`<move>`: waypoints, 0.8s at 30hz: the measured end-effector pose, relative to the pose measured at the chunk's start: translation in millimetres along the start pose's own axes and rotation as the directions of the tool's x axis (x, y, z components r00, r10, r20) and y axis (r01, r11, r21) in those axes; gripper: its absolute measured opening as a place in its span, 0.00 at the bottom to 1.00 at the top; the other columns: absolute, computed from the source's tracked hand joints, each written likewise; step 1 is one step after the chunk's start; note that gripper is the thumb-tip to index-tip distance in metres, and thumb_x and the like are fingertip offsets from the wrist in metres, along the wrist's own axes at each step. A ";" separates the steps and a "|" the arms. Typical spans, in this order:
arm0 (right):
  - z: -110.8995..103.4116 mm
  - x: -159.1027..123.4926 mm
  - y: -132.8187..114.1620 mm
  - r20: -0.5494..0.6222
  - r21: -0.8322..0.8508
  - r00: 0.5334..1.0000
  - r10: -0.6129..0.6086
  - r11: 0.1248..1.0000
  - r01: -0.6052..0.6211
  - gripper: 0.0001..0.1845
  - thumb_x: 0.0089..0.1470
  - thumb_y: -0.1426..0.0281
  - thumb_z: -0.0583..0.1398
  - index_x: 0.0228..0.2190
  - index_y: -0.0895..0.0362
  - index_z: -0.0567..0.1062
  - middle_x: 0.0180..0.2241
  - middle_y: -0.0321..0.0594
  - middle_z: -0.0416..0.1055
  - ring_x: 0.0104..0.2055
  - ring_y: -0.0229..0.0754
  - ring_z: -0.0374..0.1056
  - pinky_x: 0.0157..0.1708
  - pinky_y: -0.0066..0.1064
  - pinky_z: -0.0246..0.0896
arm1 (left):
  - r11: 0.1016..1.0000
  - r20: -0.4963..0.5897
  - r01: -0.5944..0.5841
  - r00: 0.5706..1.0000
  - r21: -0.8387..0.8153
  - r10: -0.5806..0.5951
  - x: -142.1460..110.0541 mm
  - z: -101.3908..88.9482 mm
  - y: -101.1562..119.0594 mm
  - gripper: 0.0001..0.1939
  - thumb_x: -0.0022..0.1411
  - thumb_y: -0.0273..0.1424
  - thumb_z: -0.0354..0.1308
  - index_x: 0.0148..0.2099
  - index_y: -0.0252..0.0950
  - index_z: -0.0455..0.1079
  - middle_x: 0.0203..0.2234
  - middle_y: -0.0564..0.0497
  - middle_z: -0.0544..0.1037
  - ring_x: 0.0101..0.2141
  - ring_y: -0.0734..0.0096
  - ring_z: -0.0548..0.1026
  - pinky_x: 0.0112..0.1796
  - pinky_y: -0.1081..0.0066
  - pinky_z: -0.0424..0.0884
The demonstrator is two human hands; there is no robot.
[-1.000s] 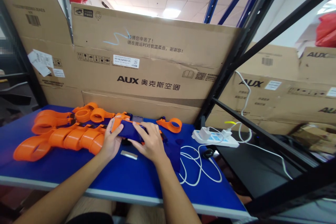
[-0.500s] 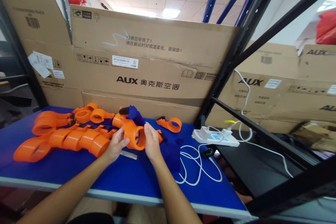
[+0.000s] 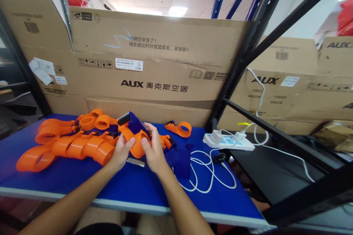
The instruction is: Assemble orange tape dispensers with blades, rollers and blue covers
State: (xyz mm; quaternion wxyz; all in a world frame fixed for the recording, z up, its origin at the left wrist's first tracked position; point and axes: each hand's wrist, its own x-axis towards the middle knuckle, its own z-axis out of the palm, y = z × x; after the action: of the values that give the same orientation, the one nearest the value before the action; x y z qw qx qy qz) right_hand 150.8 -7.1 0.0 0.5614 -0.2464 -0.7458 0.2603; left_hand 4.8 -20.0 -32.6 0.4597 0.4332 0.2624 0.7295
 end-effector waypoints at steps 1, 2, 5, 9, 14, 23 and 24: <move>-1.3 -0.5 -2.5 0.044 -0.025 0.999 -0.029 0.999 0.031 0.32 0.67 0.49 0.54 0.64 0.53 0.62 0.59 0.51 0.68 0.61 0.54 0.66 0.60 0.47 0.64 | 1.000 -0.005 -0.004 1.000 0.024 0.004 0.1 2.5 4.1 0.26 0.56 0.40 0.72 0.55 0.40 0.72 0.49 0.43 0.82 0.51 0.51 0.79 0.54 0.56 0.72; -2.8 -1.1 -4.9 0.091 -0.042 0.995 -0.047 0.998 0.051 0.33 0.66 0.50 0.56 0.65 0.53 0.61 0.61 0.51 0.66 0.63 0.54 0.65 0.62 0.48 0.63 | 0.999 -0.008 -0.012 1.000 0.052 0.012 0.2 5.1 9.1 0.25 0.57 0.40 0.72 0.54 0.39 0.73 0.49 0.43 0.82 0.51 0.51 0.79 0.54 0.57 0.72; -6.1 -2.8 -10.8 0.208 -0.050 0.978 -0.032 0.998 0.043 0.37 0.64 0.52 0.59 0.67 0.51 0.56 0.66 0.51 0.60 0.67 0.56 0.59 0.66 0.50 0.57 | 0.991 -0.004 -0.002 1.000 0.133 0.003 2.5 10.9 26.6 0.22 0.60 0.44 0.68 0.54 0.40 0.75 0.48 0.45 0.82 0.50 0.51 0.79 0.52 0.59 0.73; -2.4 -3.8 -15.5 0.246 0.071 0.969 0.014 0.997 -0.033 0.39 0.65 0.53 0.58 0.69 0.49 0.52 0.67 0.49 0.59 0.67 0.55 0.60 0.63 0.49 0.63 | 0.967 0.011 0.069 0.997 0.244 -0.074 15.6 2.0 49.6 0.20 0.62 0.50 0.64 0.43 0.38 0.80 0.35 0.45 0.83 0.40 0.52 0.80 0.42 0.62 0.74; 6.3 1.1 -18.5 0.096 0.173 0.993 0.070 0.981 -0.086 0.35 0.64 0.53 0.59 0.67 0.49 0.58 0.64 0.49 0.65 0.64 0.55 0.64 0.58 0.47 0.68 | 0.841 0.107 0.020 0.990 0.541 -0.093 58.3 -50.9 91.7 0.14 0.57 0.44 0.70 0.36 0.39 0.81 0.31 0.45 0.83 0.37 0.52 0.80 0.38 0.63 0.74; 11.6 4.2 -20.3 0.083 0.197 0.992 0.096 0.974 -0.111 0.33 0.65 0.53 0.59 0.65 0.48 0.59 0.64 0.47 0.65 0.64 0.53 0.65 0.58 0.44 0.68 | 0.639 -0.198 0.074 0.972 0.766 0.126 136.2 -183.4 157.4 0.14 0.44 0.24 0.75 0.28 0.38 0.72 0.30 0.44 0.80 0.52 0.46 0.76 0.58 0.58 0.62; 11.9 3.3 -20.5 0.089 0.188 0.992 0.093 0.976 -0.109 0.33 0.65 0.53 0.59 0.65 0.48 0.59 0.64 0.47 0.66 0.64 0.53 0.65 0.58 0.44 0.69 | 0.642 -0.209 0.080 0.970 0.763 0.127 139.8 -192.7 155.5 0.14 0.45 0.23 0.74 0.27 0.37 0.70 0.29 0.45 0.80 0.52 0.47 0.76 0.59 0.59 0.61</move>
State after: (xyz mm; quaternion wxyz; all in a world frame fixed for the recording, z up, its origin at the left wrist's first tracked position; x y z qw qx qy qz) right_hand 137.0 -21.5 13.2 0.5386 -0.2179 -0.7254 0.3691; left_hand -260.7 40.2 49.7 0.1879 0.4976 0.5948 0.6028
